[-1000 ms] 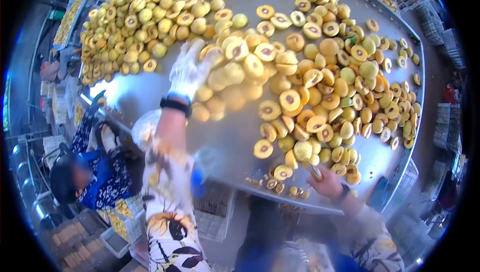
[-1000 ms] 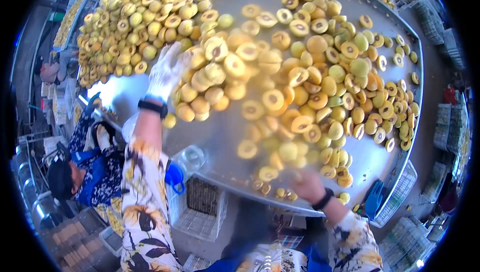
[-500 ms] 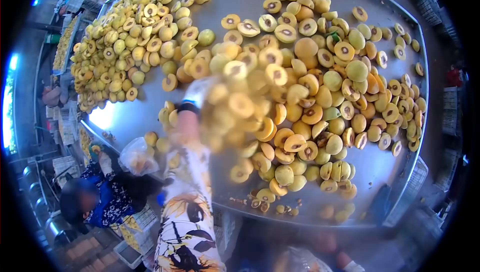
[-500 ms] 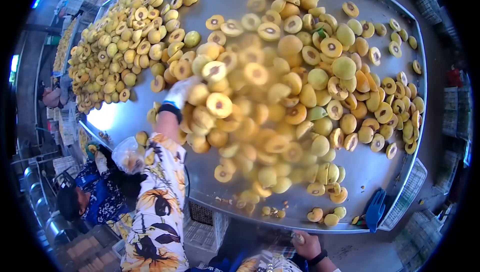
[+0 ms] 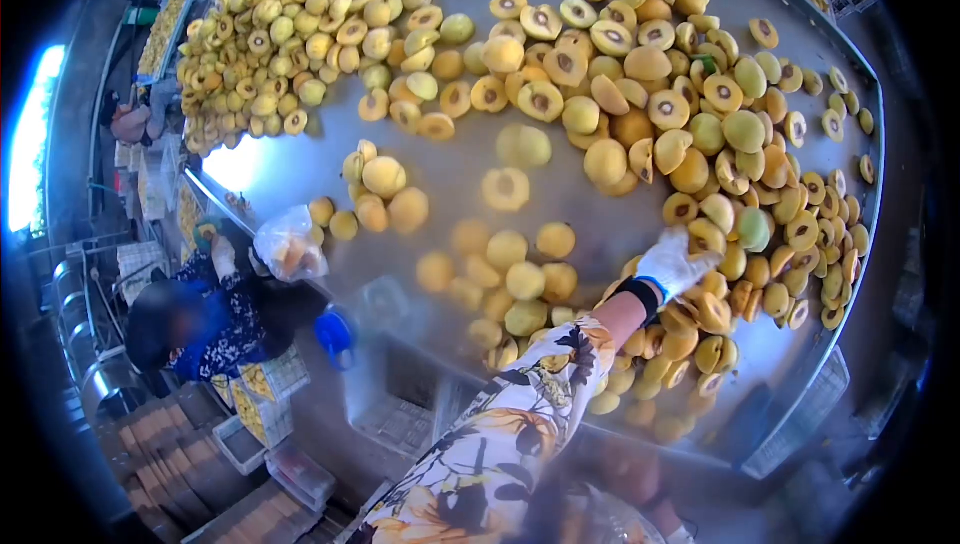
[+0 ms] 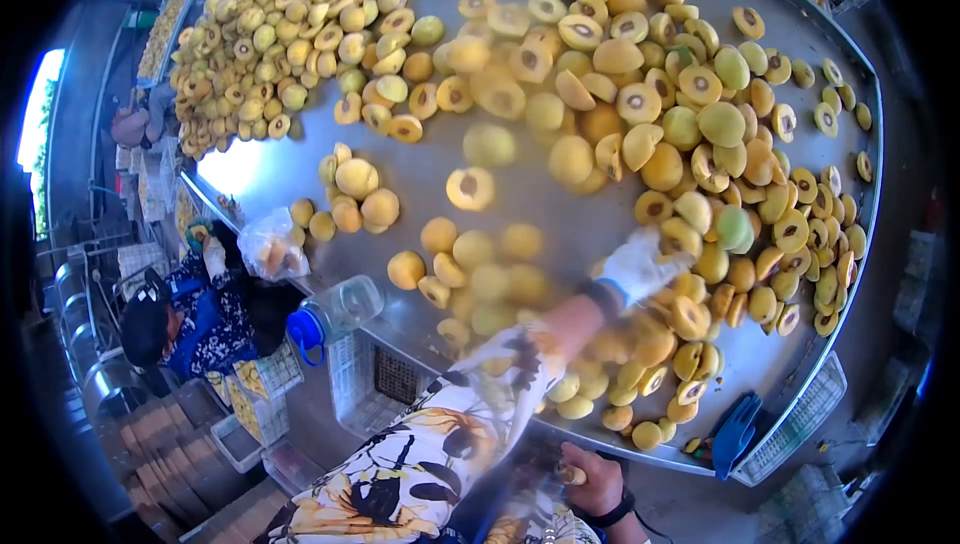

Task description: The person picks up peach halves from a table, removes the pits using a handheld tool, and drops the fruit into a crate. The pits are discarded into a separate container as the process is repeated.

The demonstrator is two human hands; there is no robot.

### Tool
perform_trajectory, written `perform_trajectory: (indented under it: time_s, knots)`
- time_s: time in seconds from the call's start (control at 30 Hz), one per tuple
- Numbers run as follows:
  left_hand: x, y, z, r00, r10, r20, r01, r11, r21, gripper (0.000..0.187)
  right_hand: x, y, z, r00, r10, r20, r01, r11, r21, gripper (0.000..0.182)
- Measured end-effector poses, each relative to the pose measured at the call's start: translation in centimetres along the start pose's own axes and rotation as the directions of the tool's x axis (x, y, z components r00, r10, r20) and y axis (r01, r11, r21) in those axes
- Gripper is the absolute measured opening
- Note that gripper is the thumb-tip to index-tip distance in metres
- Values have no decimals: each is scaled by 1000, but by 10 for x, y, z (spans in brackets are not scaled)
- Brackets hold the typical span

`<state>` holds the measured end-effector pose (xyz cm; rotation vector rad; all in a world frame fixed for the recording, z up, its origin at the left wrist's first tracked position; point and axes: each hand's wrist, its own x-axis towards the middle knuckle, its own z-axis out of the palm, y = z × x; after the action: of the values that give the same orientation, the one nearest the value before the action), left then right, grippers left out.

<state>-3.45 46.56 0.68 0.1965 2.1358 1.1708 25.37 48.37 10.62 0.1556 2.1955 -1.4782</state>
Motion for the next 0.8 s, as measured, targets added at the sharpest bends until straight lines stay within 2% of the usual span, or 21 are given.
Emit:
perform_trajectory:
  time_s: [0.03,0.07,0.1,0.13,0.17,0.2,0.23,0.27,0.3,0.33,0.4,0.47,0.5,0.53,0.6,0.67,0.73,0.8]
  knots:
    - [-4,-6,3,986,2,168,-1,1000,-5,63,-6,3,8,994,97,-59,-88,988,127,40]
    - [-19,-5,-4,990,140,-14,-140,990,-29,52,6,-18,-4,1000,-13,-19,12,998,-67,40]
    - [-35,-1,-29,967,156,-199,-180,978,-106,44,0,-10,6,995,84,-46,-82,996,44,40]
    - [-48,-3,-65,912,160,-379,-237,957,-168,36,-5,-3,12,994,90,-69,-86,994,62,40]
    - [-53,-18,-102,845,213,-490,-223,974,40,35,-5,-1,17,991,97,-91,-89,993,81,40]
    - [-56,-42,-143,780,264,-567,4,904,427,34,8,-20,8,994,17,-111,-17,1000,3,41]
    - [-59,-67,-179,733,263,-627,361,632,686,34,16,-31,4,991,-61,-122,52,996,-76,41]
    - [-59,-96,-223,666,171,-726,621,412,667,34,18,-33,5,994,-45,-102,39,997,-64,43]
    - [-54,-130,-259,536,-11,-844,717,535,448,54,18,-33,6,996,-25,-85,21,998,-55,44]
    - [-50,-164,-295,371,-193,-908,782,593,193,76,19,-35,6,998,-8,-64,5,999,-49,45]
    - [-51,-174,-322,375,-344,-861,812,570,125,77,22,-35,10,998,11,-69,-11,1000,10,48]
    - [-55,-183,-330,480,-384,-788,675,735,53,73,20,-26,21,998,0,-69,1,1000,11,48]
    - [-56,-201,-333,555,-401,-729,589,808,4,78,22,-27,24,998,5,-70,-4,1000,14,47]
    - [-57,-216,-325,587,-364,-724,567,823,45,78,21,-19,31,997,20,-70,-18,1000,26,47]
    - [-67,-223,-304,645,-281,-710,515,847,132,78,31,-32,28,998,35,-53,-34,999,32,45]
    - [-84,-210,-260,641,-253,-725,490,862,132,77,33,-39,28,998,33,-50,-30,997,72,45]
    - [-100,-167,-217,688,-339,-641,425,905,-22,75,31,-38,26,998,38,-40,-33,992,118,45]
    - [-102,-188,-162,736,-289,-612,367,930,3,80,24,-35,25,999,23,-38,-17,988,151,44]
